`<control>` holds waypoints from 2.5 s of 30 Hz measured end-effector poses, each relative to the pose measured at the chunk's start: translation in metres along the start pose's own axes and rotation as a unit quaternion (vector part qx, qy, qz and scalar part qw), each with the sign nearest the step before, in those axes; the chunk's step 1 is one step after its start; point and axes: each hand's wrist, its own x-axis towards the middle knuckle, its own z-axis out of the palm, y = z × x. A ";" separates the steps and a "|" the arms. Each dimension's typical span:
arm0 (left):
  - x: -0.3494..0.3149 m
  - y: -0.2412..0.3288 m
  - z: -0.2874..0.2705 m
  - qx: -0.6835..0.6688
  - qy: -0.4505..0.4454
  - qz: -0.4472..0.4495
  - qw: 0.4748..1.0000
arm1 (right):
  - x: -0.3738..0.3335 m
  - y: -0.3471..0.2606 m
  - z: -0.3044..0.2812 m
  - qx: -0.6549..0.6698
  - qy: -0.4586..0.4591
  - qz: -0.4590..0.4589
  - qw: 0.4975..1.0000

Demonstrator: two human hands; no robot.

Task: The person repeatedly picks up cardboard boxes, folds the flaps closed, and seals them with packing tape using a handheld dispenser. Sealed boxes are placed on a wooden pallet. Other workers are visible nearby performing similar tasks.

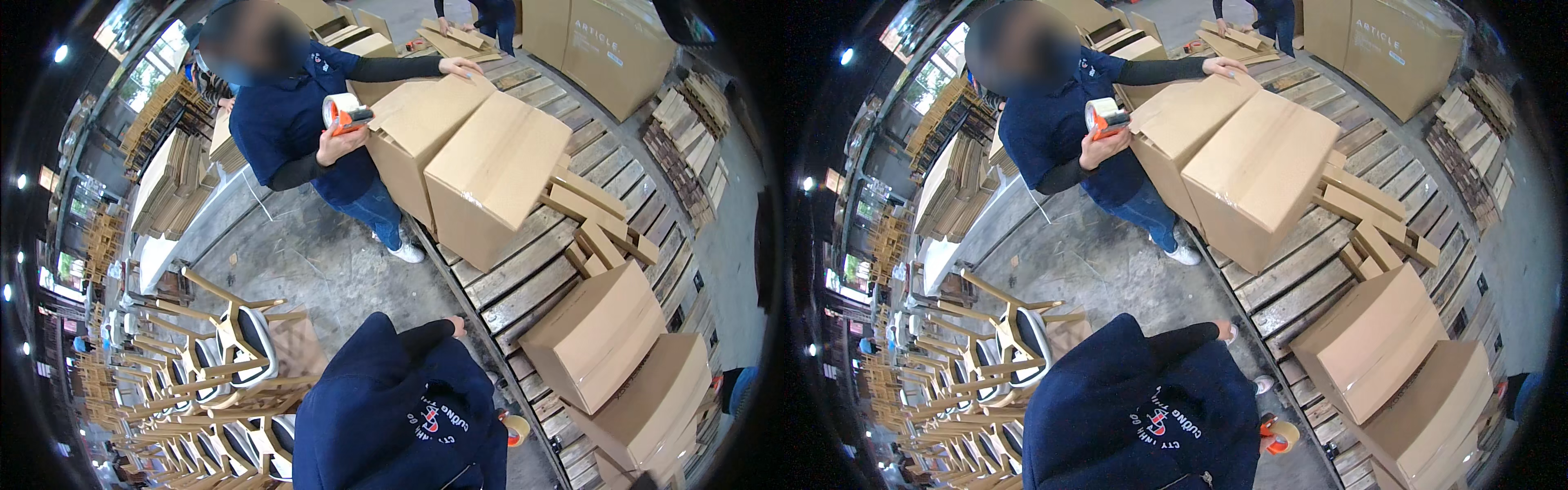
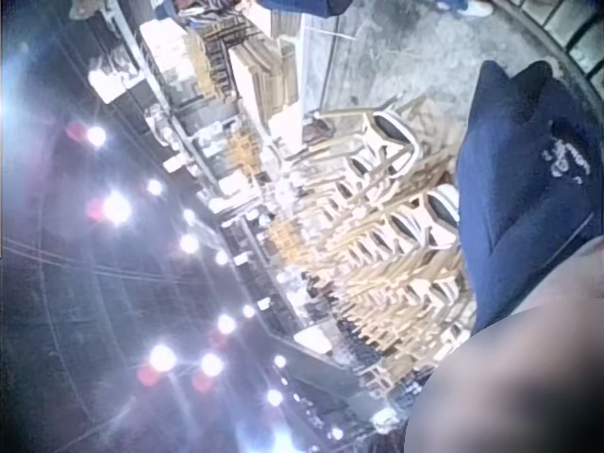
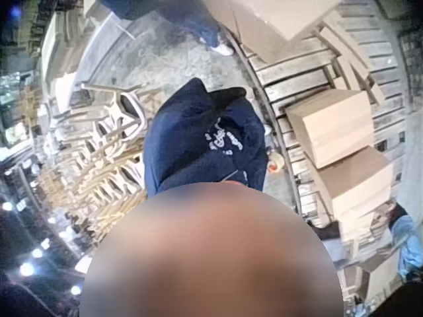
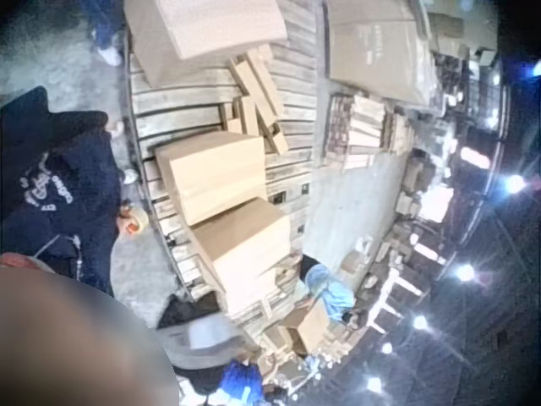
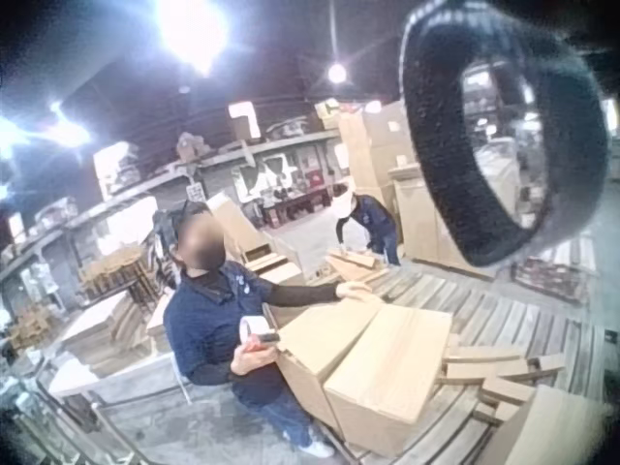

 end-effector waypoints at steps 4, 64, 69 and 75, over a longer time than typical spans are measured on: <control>0.010 -0.019 -0.002 -0.019 0.056 0.055 0.997 | -0.002 0.009 -0.016 0.023 0.012 -0.001 1.000; -0.239 0.129 -0.276 -0.188 0.405 0.366 0.816 | -0.288 -0.172 0.355 -0.085 -0.370 -0.332 0.863; -0.364 0.089 -0.314 0.044 0.602 0.450 0.659 | -0.298 -0.172 0.389 -0.209 -0.446 -0.331 0.805; -0.287 0.077 -0.392 -0.274 0.426 0.477 0.718 | -0.299 -0.182 0.418 -0.202 -0.638 -0.283 0.687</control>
